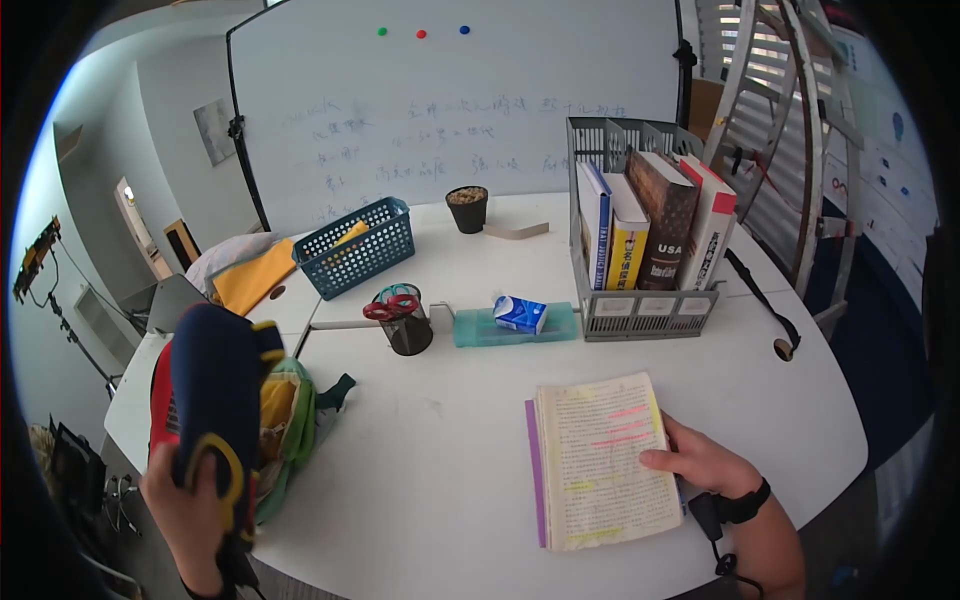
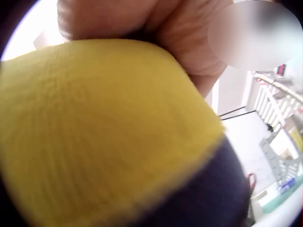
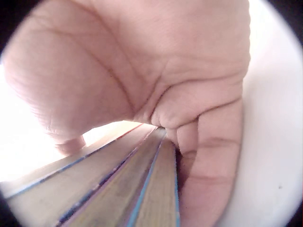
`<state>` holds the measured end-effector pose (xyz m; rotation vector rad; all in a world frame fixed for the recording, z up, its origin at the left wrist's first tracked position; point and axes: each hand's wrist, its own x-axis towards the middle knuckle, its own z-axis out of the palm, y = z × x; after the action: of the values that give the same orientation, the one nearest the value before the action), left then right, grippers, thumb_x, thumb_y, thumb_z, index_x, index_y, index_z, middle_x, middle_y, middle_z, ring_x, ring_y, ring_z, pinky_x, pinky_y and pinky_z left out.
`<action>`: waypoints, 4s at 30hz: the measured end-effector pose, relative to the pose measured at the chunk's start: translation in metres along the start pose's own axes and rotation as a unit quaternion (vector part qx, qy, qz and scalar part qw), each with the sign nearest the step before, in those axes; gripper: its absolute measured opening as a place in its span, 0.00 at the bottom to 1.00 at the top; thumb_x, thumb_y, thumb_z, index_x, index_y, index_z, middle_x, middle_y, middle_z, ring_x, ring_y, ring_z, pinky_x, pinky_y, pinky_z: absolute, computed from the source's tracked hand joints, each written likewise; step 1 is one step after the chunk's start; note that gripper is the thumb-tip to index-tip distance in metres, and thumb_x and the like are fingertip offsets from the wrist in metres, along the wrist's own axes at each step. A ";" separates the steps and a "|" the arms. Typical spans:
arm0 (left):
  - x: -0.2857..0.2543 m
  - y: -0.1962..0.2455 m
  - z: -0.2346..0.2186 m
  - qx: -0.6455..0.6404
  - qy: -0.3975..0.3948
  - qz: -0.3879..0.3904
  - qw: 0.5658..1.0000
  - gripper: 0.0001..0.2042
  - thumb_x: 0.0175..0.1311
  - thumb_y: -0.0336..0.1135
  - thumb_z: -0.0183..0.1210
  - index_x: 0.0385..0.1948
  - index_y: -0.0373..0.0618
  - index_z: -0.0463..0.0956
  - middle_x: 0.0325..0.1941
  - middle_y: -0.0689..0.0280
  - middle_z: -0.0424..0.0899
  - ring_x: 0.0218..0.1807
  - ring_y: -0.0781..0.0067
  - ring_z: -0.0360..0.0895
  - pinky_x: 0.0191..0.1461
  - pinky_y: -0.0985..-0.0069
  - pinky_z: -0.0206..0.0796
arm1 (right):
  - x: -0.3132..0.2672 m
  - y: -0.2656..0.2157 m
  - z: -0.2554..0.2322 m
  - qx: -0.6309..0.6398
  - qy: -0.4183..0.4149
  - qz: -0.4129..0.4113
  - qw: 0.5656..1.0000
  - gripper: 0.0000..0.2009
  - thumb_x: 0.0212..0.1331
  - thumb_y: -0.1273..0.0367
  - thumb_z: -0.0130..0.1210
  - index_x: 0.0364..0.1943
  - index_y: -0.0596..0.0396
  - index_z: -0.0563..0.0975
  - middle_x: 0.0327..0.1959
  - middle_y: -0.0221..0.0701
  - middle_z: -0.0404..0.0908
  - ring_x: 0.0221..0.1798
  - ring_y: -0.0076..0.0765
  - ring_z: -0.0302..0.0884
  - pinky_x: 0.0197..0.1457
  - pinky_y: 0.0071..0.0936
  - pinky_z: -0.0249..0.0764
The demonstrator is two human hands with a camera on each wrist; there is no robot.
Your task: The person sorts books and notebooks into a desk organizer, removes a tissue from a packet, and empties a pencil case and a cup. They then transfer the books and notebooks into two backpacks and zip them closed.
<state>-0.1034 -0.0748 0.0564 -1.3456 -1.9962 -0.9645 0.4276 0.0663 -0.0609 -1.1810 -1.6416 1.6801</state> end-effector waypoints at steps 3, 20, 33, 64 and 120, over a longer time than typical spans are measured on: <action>-0.037 0.035 -0.017 -0.018 -0.178 0.092 0.980 0.13 0.44 0.25 0.70 0.30 0.35 0.76 0.27 0.48 0.76 0.32 0.41 0.78 0.39 0.54 0.68 | 0.002 0.007 -0.002 -0.004 0.006 -0.004 1.000 0.49 0.73 0.58 0.64 0.86 0.58 0.44 0.81 0.46 0.64 0.82 0.44 0.62 0.84 0.39 0.59; -0.131 0.214 0.092 -0.442 -0.432 0.114 0.778 0.29 0.60 0.44 0.77 0.60 0.37 0.83 0.46 0.52 0.89 0.52 0.47 0.87 0.57 0.62 0.78 | -0.050 -0.007 0.015 -0.274 0.145 0.004 0.951 0.40 0.72 0.53 0.66 0.78 0.64 0.65 0.47 0.47 0.83 0.39 0.39 0.87 0.45 0.31 0.84; -0.139 0.233 0.078 -0.467 -0.566 0.138 0.665 0.58 0.60 0.46 0.77 0.83 0.35 0.42 0.80 0.18 0.40 0.81 0.10 0.44 0.83 0.39 0.51 | -0.050 0.010 0.019 -0.058 0.119 0.000 0.991 0.24 0.73 0.67 0.64 0.67 0.68 0.73 0.63 0.43 0.84 0.63 0.35 0.82 0.67 0.34 0.77; -0.114 0.220 0.077 -0.599 -0.536 0.055 0.593 0.31 0.68 0.34 0.70 0.68 0.38 0.64 0.57 0.43 0.82 0.59 0.37 0.82 0.60 0.57 0.76 | -0.038 0.001 0.032 0.023 0.132 -0.237 0.962 0.46 0.60 0.53 0.74 0.78 0.54 0.61 0.73 0.36 0.73 0.70 0.42 0.77 0.76 0.44 0.71; 0.043 0.102 0.025 -0.259 -0.145 0.192 0.936 0.12 0.62 0.25 0.63 0.48 0.43 0.82 0.33 0.57 0.87 0.28 0.61 0.86 0.36 0.69 0.77 | -0.057 -0.068 0.064 0.270 -0.026 -0.100 0.957 0.42 0.60 0.69 0.67 0.79 0.66 0.60 0.74 0.50 0.74 0.75 0.53 0.75 0.80 0.49 0.68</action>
<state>-0.0239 -0.0065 0.1005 -2.1815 -1.6224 -1.1987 0.3874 -0.0054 0.0109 -0.6831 -1.1642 1.8686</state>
